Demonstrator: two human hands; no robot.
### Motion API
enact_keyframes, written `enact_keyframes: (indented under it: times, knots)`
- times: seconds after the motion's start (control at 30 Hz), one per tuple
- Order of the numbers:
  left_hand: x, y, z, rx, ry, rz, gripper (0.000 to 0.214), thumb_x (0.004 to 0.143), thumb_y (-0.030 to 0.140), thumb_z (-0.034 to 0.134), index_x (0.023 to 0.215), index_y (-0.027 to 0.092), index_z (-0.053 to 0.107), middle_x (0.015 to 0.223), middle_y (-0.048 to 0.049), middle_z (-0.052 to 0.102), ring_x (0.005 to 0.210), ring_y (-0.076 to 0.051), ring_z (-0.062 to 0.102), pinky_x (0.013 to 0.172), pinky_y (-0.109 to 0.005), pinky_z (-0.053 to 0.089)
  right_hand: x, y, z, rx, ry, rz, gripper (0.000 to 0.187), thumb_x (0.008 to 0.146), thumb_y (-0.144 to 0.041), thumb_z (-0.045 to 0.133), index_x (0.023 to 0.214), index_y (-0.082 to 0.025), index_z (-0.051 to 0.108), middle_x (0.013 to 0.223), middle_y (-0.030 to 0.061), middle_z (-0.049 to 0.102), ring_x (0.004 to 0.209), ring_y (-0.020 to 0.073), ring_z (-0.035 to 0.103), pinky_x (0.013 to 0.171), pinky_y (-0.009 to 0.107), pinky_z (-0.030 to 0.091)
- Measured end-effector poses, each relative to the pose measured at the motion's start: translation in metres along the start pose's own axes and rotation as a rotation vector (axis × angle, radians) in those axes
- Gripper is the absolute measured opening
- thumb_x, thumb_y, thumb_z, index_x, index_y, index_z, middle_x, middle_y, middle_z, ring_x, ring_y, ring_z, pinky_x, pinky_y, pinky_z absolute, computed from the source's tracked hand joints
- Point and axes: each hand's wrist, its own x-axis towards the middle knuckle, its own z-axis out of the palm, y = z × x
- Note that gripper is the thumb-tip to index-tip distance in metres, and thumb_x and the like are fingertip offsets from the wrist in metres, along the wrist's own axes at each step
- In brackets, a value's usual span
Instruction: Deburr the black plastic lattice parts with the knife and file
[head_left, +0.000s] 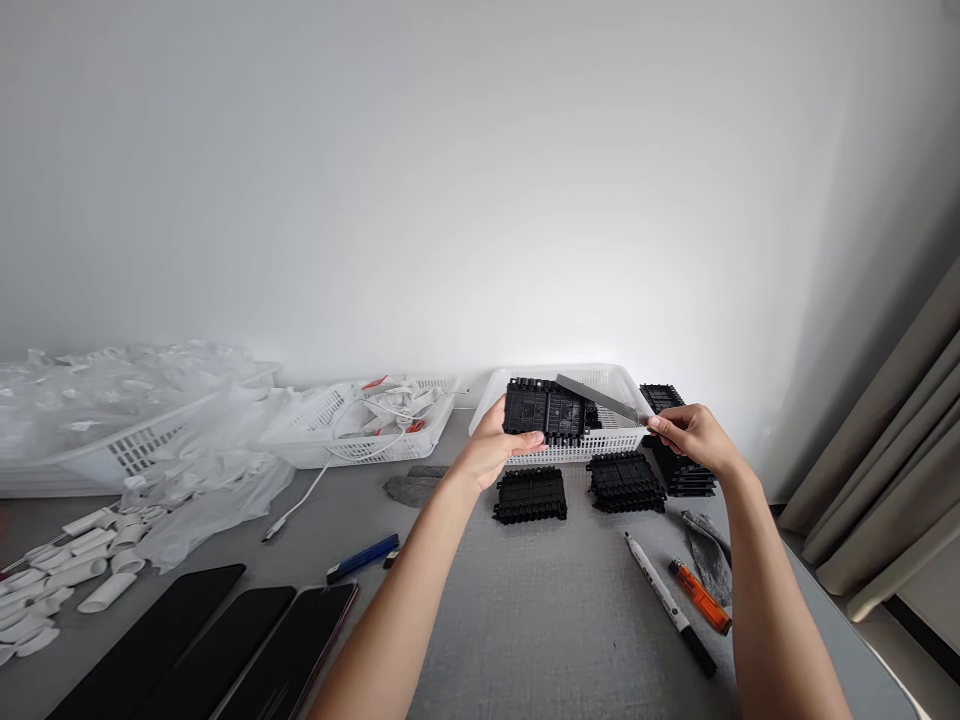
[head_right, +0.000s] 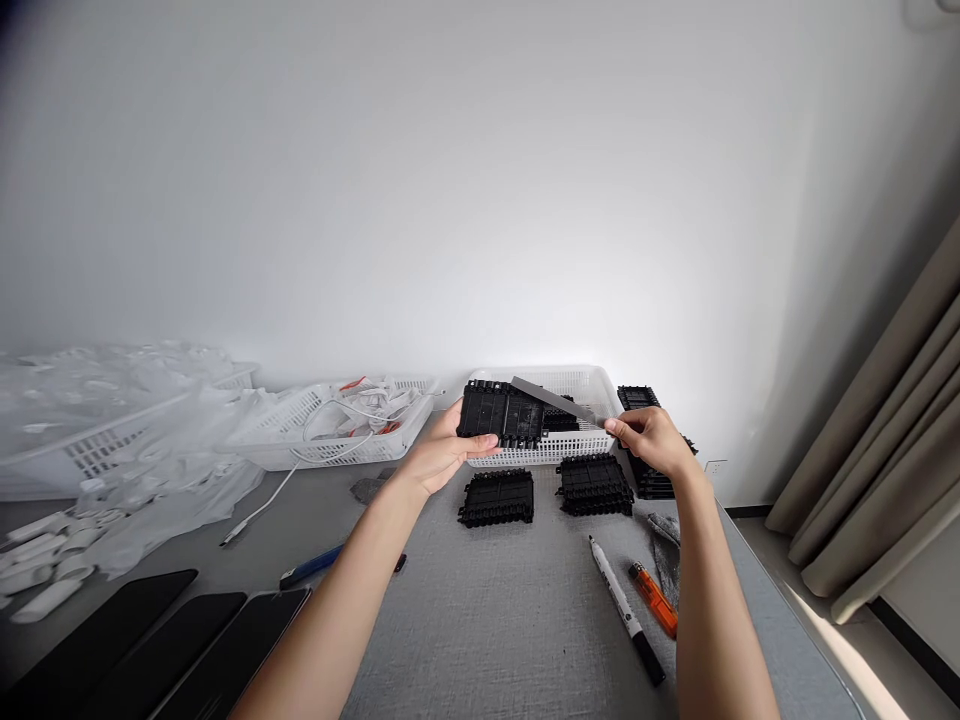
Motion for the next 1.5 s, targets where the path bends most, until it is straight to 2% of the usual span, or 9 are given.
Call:
enact_keyframes:
  times: [0.1,0.27,0.53,0.7,0.8,1.0,1.1,1.27,1.5]
  knots:
    - [-0.001,0.001,0.000,-0.008,-0.009,0.005,0.067,0.054,0.009,0.087,0.113,0.022,0.061,0.113,-0.0057,0.068,0.094,-0.021,0.067,0.085,-0.043,0.062,0.002,-0.001,0.002,-0.011,-0.016,-0.017,0.056,0.085,-0.066,0.058,0.057,-0.018,0.051,0.054,-0.0015,0.045,0.050,0.0111,0.040,0.048,0.026,0.030]
    - [0.000,0.000,0.000,-0.003,0.012,0.022,0.062,0.052,0.010,0.088,0.108,0.020,0.061,0.109,-0.0051,0.068,0.094,-0.021,0.067,0.080,-0.040,0.063,0.000,0.012,-0.003,0.065,0.026,0.082,0.054,0.084,-0.068,0.058,0.066,-0.017,0.060,0.053,-0.0020,0.046,0.047,0.0113,0.041,0.046,0.026,0.031]
    - [-0.001,-0.001,0.002,-0.017,-0.011,0.037,0.071,0.052,0.011,0.088,0.116,0.021,0.059,0.121,-0.0077,0.066,0.100,-0.024,0.067,0.083,-0.042,0.063,0.002,-0.001,0.005,0.084,-0.031,0.024,0.054,0.084,-0.067,0.059,0.063,-0.018,0.057,0.052,-0.0027,0.046,0.047,0.0106,0.040,0.046,0.026,0.030]
    - [0.003,-0.006,-0.001,-0.008,0.018,0.042,0.070,0.054,0.011,0.086,0.117,0.022,0.058,0.126,-0.0085,0.065,0.104,-0.025,0.066,0.086,-0.043,0.062,0.001,0.008,0.000,0.068,0.050,0.099,0.055,0.082,-0.070,0.059,0.065,-0.018,0.059,0.053,-0.0023,0.046,0.047,0.0119,0.041,0.046,0.026,0.032]
    - [0.005,-0.010,0.000,0.002,0.008,0.048,0.071,0.055,0.012,0.086,0.119,0.023,0.058,0.126,-0.0087,0.065,0.104,-0.026,0.067,0.087,-0.044,0.062,0.002,-0.004,0.007,0.034,0.068,0.043,0.056,0.084,-0.070,0.056,0.062,-0.019,0.053,0.052,-0.0025,0.045,0.048,0.0118,0.040,0.048,0.027,0.030]
    - [0.000,-0.011,0.007,0.063,-0.061,0.094,0.075,0.056,0.015,0.088,0.124,0.023,0.058,0.136,-0.0105,0.061,0.110,-0.029,0.065,0.085,-0.044,0.062,0.010,-0.040,0.035,-0.058,-0.031,-0.124,0.058,0.089,-0.067,0.051,0.056,-0.021,0.041,0.053,-0.0024,0.040,0.050,0.0110,0.034,0.050,0.028,0.026]
    - [-0.001,-0.010,0.007,0.066,-0.058,0.112,0.075,0.056,0.016,0.088,0.124,0.023,0.058,0.137,-0.0106,0.059,0.112,-0.030,0.065,0.085,-0.044,0.062,0.010,-0.036,0.032,-0.068,-0.052,-0.108,0.058,0.089,-0.068,0.050,0.056,-0.021,0.039,0.053,-0.0030,0.039,0.050,0.0108,0.033,0.050,0.028,0.025]
    - [0.000,-0.009,0.007,0.078,-0.037,0.100,0.078,0.055,0.016,0.088,0.126,0.021,0.057,0.123,-0.0103,0.067,0.102,-0.028,0.068,0.083,-0.044,0.062,0.004,-0.028,0.019,-0.044,-0.027,-0.024,0.057,0.086,-0.069,0.054,0.059,-0.020,0.044,0.054,-0.0030,0.042,0.048,0.0105,0.034,0.049,0.027,0.024]
    - [-0.002,-0.010,0.010,0.072,-0.019,0.126,0.077,0.053,0.016,0.089,0.123,0.020,0.059,0.131,-0.0122,0.063,0.110,-0.030,0.065,0.085,-0.045,0.062,0.009,-0.041,0.033,-0.082,-0.043,-0.117,0.060,0.089,-0.069,0.049,0.055,-0.021,0.038,0.053,-0.0030,0.038,0.050,0.0104,0.032,0.050,0.027,0.024]
